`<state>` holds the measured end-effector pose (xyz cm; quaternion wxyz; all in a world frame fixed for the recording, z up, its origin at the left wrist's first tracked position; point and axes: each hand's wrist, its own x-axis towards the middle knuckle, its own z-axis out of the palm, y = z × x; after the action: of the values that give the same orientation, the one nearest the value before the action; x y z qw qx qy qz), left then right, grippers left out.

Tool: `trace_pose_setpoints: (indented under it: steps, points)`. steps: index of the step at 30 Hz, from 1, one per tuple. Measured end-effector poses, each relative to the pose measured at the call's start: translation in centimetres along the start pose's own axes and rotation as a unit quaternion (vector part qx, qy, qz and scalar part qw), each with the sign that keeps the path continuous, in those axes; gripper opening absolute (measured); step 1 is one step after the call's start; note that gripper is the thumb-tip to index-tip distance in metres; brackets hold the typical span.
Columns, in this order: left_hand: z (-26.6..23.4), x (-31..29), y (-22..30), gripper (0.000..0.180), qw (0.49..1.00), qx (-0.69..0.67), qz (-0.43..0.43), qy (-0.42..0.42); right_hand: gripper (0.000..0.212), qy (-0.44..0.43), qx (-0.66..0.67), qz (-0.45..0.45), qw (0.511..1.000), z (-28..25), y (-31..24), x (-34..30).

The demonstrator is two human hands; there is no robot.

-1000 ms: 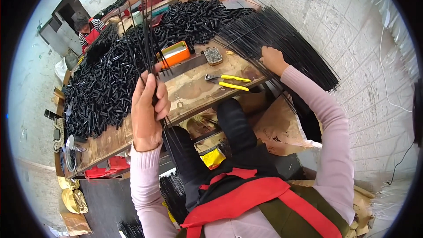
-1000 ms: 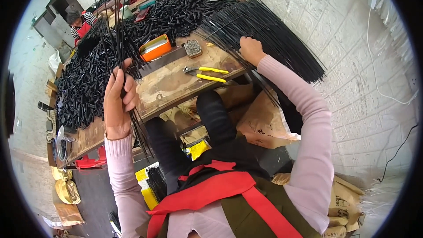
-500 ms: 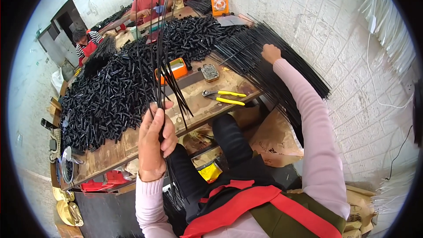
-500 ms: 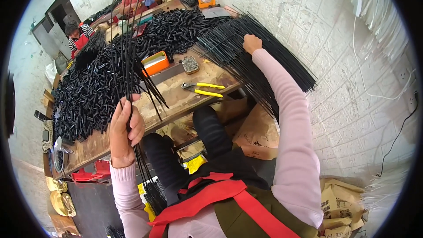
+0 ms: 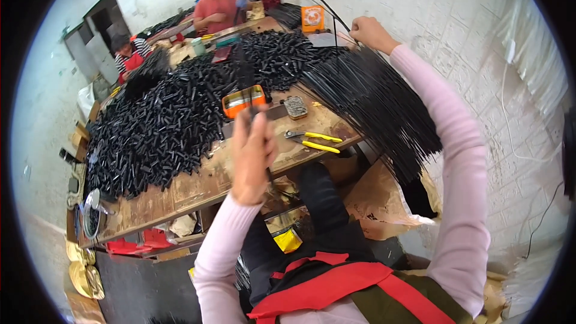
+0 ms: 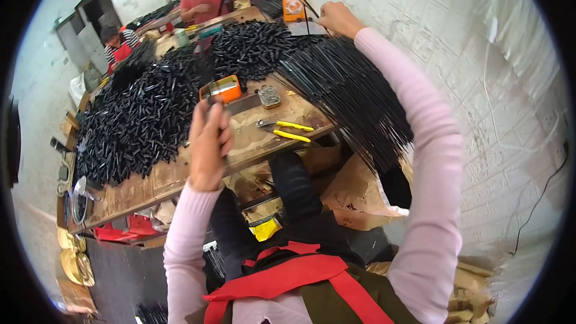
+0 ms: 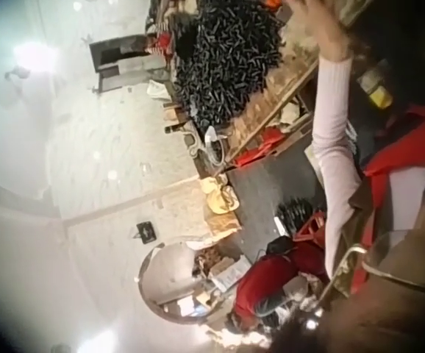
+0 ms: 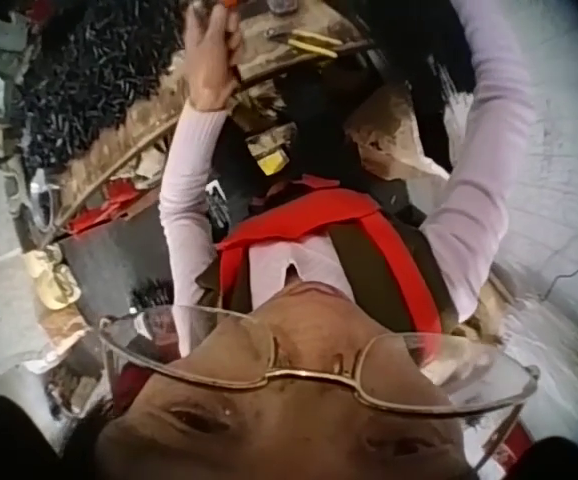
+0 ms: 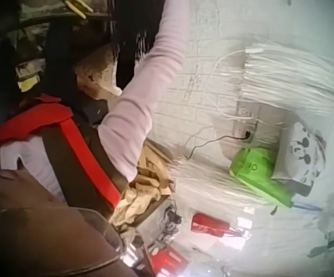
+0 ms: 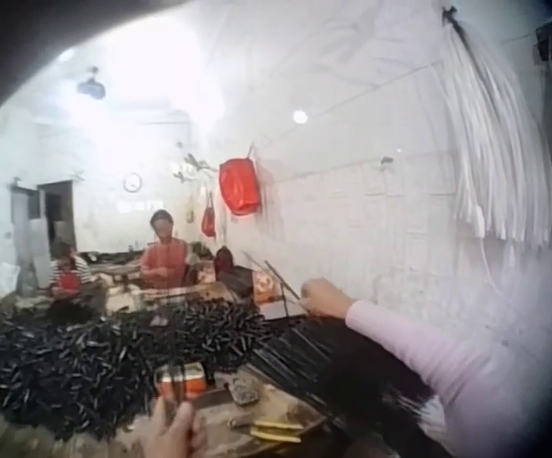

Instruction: Gathering, aligning, and trimming bundles of black umbrella ribs using an alignment jig and pliers on a factory workbench.

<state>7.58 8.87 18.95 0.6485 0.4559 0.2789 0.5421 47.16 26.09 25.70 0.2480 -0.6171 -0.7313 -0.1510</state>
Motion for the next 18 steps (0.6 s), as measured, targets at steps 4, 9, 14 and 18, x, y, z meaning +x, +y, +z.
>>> trace_pose_setpoints:
  steps: [4,9,14,18]
  points:
    - [2.3,4.5,-3.4,0.013,0.994,-0.029,0.099,0.021,0.021,-0.128,0.236,0.068,0.961,-3.6,-13.8,0.6]
    - [4.0,3.6,-1.9,0.012,0.991,-0.127,-0.032,0.021,0.020,-0.098,0.448,0.038,0.888,-1.1,-23.1,-2.8]
    - [-1.4,0.6,-0.5,0.014,0.996,-0.075,-0.041,0.037,0.018,-0.233,0.548,0.050,0.802,-0.1,-26.5,-4.0]
    - [-4.5,-0.2,0.2,0.014,0.999,0.017,-0.002,0.038,0.021,-0.249,0.575,0.016,0.779,1.7,-27.3,-3.6]
